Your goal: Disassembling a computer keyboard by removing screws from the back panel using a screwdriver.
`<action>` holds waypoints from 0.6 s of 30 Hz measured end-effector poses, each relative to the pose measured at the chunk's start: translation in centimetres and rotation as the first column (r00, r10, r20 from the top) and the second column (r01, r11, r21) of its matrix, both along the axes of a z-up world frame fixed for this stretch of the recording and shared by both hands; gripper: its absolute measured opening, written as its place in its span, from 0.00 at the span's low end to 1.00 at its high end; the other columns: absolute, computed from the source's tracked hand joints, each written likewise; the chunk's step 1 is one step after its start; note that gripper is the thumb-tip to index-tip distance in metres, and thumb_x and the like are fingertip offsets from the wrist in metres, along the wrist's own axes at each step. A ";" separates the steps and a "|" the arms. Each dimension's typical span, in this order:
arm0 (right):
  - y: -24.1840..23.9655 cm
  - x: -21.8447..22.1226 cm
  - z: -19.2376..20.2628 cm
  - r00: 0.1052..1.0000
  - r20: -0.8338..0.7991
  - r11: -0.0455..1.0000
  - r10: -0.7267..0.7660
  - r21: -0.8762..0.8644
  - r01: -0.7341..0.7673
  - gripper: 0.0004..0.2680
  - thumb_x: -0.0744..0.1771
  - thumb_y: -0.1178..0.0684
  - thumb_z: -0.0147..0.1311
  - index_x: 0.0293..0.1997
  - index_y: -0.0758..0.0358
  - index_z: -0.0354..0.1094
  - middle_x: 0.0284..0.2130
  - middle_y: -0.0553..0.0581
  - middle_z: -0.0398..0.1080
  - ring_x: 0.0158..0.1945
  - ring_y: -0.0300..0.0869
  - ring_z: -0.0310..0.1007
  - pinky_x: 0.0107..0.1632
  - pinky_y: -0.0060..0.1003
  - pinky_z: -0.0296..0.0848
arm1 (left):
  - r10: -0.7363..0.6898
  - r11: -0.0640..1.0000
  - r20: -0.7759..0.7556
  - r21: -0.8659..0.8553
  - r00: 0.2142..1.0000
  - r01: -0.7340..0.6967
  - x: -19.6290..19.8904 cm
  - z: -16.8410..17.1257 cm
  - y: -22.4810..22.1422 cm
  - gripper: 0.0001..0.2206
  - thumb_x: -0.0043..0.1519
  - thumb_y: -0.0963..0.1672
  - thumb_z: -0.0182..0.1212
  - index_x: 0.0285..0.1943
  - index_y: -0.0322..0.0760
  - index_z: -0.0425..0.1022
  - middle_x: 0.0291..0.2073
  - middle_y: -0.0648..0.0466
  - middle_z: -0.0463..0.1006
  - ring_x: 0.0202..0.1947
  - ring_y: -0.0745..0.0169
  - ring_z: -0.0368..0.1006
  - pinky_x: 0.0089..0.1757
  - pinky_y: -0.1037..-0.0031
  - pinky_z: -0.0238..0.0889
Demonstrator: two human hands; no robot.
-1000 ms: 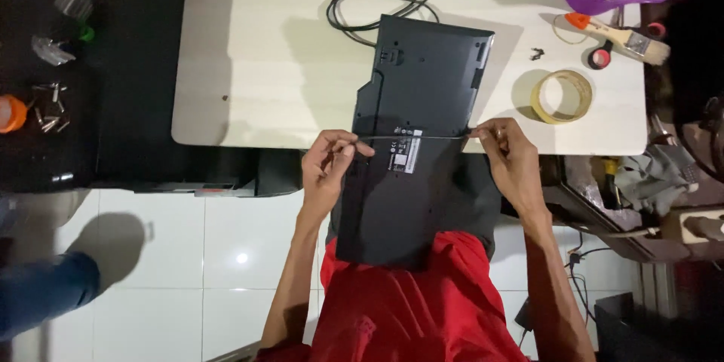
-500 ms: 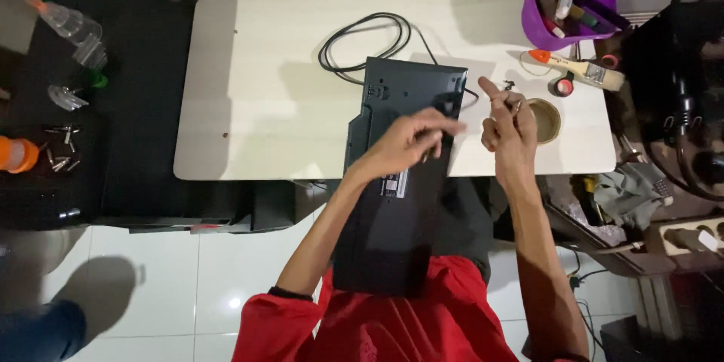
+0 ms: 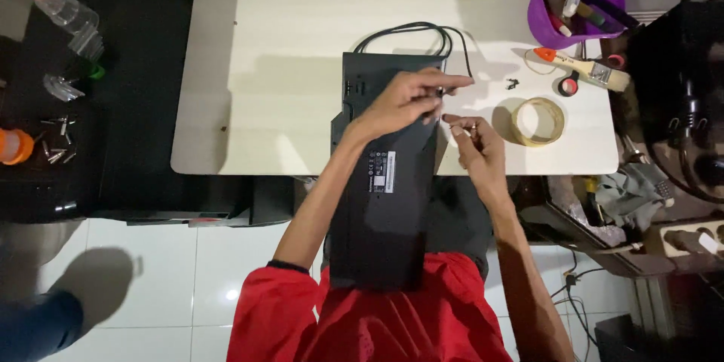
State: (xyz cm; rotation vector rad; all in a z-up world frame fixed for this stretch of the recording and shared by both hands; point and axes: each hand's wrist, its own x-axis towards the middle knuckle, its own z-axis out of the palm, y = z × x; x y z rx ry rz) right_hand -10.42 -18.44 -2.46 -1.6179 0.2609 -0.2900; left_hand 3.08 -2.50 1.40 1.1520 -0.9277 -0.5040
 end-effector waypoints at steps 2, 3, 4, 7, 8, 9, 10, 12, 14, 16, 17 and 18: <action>0.2 0.1 -0.3 0.999 -0.029 0.999 0.019 -0.037 -0.020 0.05 0.71 0.57 0.53 0.47 0.68 0.71 0.24 0.53 0.65 0.20 0.31 0.59 0.27 0.26 0.62 | -0.001 0.999 -0.066 -0.050 0.998 -0.002 0.0 -0.2 -1.7 0.22 0.64 0.31 0.46 0.65 0.32 0.73 0.43 0.49 0.73 0.34 0.66 0.73 0.33 0.75 0.74; 0.2 0.1 -0.4 0.997 -0.060 0.996 0.039 -0.072 -0.043 0.04 0.71 0.58 0.53 0.47 0.67 0.71 0.24 0.53 0.65 0.21 0.33 0.62 0.28 0.28 0.63 | -0.004 0.995 -0.133 -0.097 0.991 -0.009 0.0 -0.4 -2.5 0.21 0.63 0.31 0.46 0.64 0.30 0.74 0.41 0.55 0.73 0.36 0.68 0.74 0.35 0.74 0.75; 0.5 0.0 -0.4 0.998 -0.060 0.997 0.033 -0.073 -0.038 0.04 0.71 0.58 0.53 0.47 0.67 0.71 0.24 0.53 0.65 0.21 0.33 0.62 0.28 0.28 0.63 | -0.010 0.995 -0.133 -0.098 0.991 -0.003 -0.3 -0.1 -2.5 0.21 0.63 0.31 0.46 0.64 0.30 0.74 0.41 0.55 0.73 0.36 0.68 0.74 0.35 0.74 0.75; 1.4 -0.1 -0.5 0.990 -0.110 0.989 0.093 -0.103 -0.105 0.04 0.70 0.57 0.57 0.46 0.65 0.74 0.21 0.53 0.64 0.21 0.35 0.62 0.29 0.30 0.65 | -0.015 0.985 -0.274 -0.171 0.962 -0.034 -0.4 0.8 -1.7 0.24 0.59 0.31 0.46 0.65 0.32 0.74 0.38 0.59 0.67 0.39 0.69 0.74 0.40 0.71 0.79; 1.5 -0.3 -0.7 0.987 -0.123 0.986 0.108 -0.112 -0.122 0.05 0.70 0.56 0.57 0.46 0.65 0.74 0.20 0.54 0.63 0.22 0.36 0.63 0.30 0.30 0.65 | 0.064 0.980 -0.289 -0.164 0.955 -0.115 -0.1 1.2 -1.0 0.24 0.57 0.32 0.50 0.64 0.30 0.74 0.34 0.57 0.70 0.32 0.74 0.70 0.35 0.80 0.73; 1.6 -0.4 -1.0 0.983 -0.135 0.983 0.122 -0.120 -0.138 0.05 0.70 0.56 0.57 0.47 0.65 0.74 0.19 0.54 0.63 0.22 0.36 0.64 0.30 0.29 0.65 | 0.142 0.968 -0.304 -0.156 0.942 -0.196 0.1 1.5 -0.3 0.23 0.56 0.33 0.53 0.62 0.28 0.74 0.31 0.54 0.72 0.26 0.79 0.66 0.30 0.88 0.66; 1.6 -0.5 -0.1 0.982 -0.140 0.983 0.126 -0.119 -0.143 0.05 0.70 0.56 0.57 0.47 0.65 0.74 0.19 0.54 0.63 0.22 0.36 0.64 0.30 0.29 0.65 | 0.146 0.967 -0.308 -0.154 0.940 -0.200 0.7 1.4 0.7 0.23 0.56 0.33 0.53 0.62 0.28 0.74 0.31 0.54 0.72 0.26 0.79 0.66 0.30 0.88 0.66; 1.9 -0.6 1.8 0.964 -0.187 0.959 0.191 -0.174 -0.224 0.08 0.71 0.48 0.50 0.46 0.60 0.71 0.20 0.42 0.51 0.24 0.31 0.46 0.31 0.29 0.49 | 0.251 0.819 -0.508 -0.342 0.824 -0.461 2.1 1.3 2.8 0.24 0.51 0.27 0.44 0.53 0.25 0.76 0.34 0.48 0.75 0.36 0.57 0.72 0.42 0.66 0.76; 1.9 -0.5 1.4 0.967 -0.179 0.963 0.180 -0.168 -0.210 0.07 0.71 0.49 0.51 0.46 0.61 0.71 0.22 0.44 0.57 0.25 0.30 0.49 0.31 0.28 0.52 | 0.368 0.725 -0.528 -0.353 0.765 -0.592 3.3 0.9 6.1 0.25 0.51 0.28 0.47 0.55 0.29 0.77 0.37 0.50 0.78 0.39 0.60 0.72 0.43 0.70 0.73; 1.9 -0.5 1.3 0.971 -0.175 0.968 0.166 -0.160 -0.194 0.07 0.71 0.51 0.52 0.46 0.62 0.72 0.25 0.46 0.63 0.25 0.30 0.53 0.31 0.27 0.56 | 0.472 0.612 -0.551 -0.357 0.688 -0.706 3.4 0.6 9.2 0.26 0.51 0.29 0.50 0.58 0.32 0.78 0.40 0.52 0.81 0.42 0.62 0.73 0.45 0.74 0.70; 1.9 -0.6 1.4 0.972 -0.174 0.966 0.161 -0.176 -0.191 0.06 0.71 0.51 0.52 0.45 0.61 0.72 0.24 0.44 0.60 0.25 0.30 0.50 0.31 0.27 0.53 | 0.702 0.559 -0.327 -0.296 0.632 -0.774 2.9 0.7 10.6 0.22 0.57 0.31 0.50 0.58 0.36 0.79 0.39 0.53 0.76 0.40 0.63 0.71 0.44 0.73 0.70; 1.9 -0.7 1.4 0.973 -0.175 0.964 0.152 -0.190 -0.185 0.06 0.71 0.51 0.52 0.45 0.60 0.72 0.23 0.43 0.57 0.25 0.30 0.47 0.31 0.26 0.49 | 0.853 0.486 -0.065 -0.257 0.517 -0.835 2.4 0.7 11.9 0.20 0.62 0.33 0.50 0.58 0.40 0.79 0.39 0.55 0.70 0.38 0.64 0.68 0.44 0.73 0.70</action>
